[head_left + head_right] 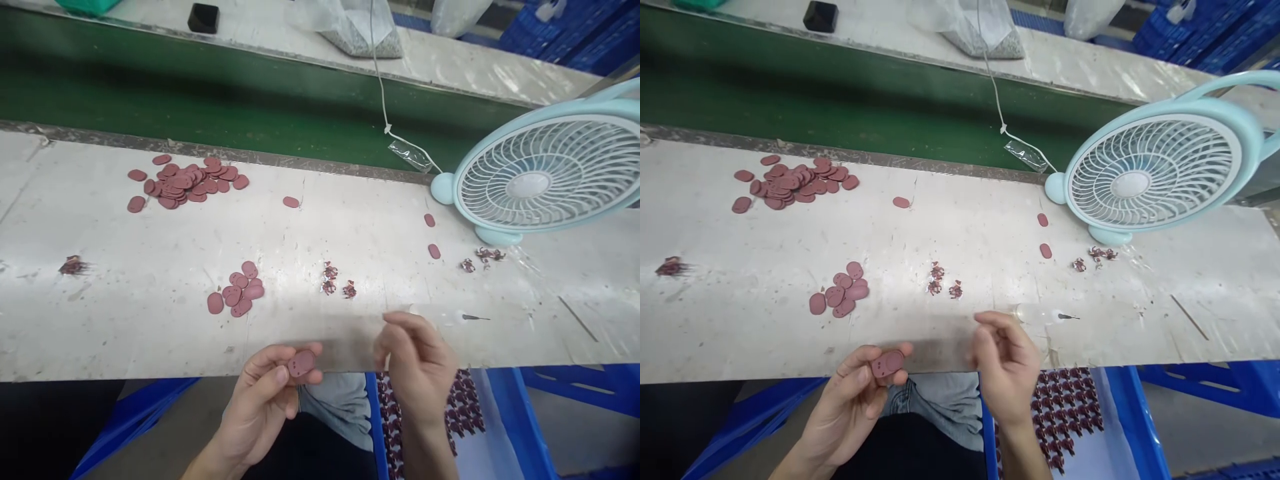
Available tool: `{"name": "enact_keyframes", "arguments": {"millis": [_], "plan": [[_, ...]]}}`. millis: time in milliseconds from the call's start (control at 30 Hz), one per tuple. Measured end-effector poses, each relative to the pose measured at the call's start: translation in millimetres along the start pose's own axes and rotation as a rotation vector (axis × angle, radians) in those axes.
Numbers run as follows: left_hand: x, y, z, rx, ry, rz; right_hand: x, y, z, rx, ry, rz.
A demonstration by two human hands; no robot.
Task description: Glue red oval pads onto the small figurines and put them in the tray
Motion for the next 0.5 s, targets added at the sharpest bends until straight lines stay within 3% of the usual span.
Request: {"name": "enact_keyframes", "arguments": {"millis": [133,267,367,500], "plan": [[1.3,2.3,1.6,0.008,0.004,0.002,-28.2,0.9,-25.8,0.438,-0.016,0.06],[2.5,1.6,0.1,0.02,0.01,0.0,-48.7,2.1,-38.6,0.586,-0.059,0.077],[1.7,3.1,0.1,0.015,0.036,-0.021,-38.7,-11.1,-34.8,0.572,-0.102,0.064],[-0.3,6.7,1.0,-0.051,0.078,-0.083,1.4,-31.2,-31.7,0.21,-0.29,-0.046]]}}
Point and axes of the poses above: each hand's wrist, its own x-axis away from the middle knuckle, its own z-axis out of the back of the hand, y = z × x, the point moved 8 cm from there along -x, towards the middle knuckle, and after that the axes turned 3 degrees about -z, right-handed, at the moved point
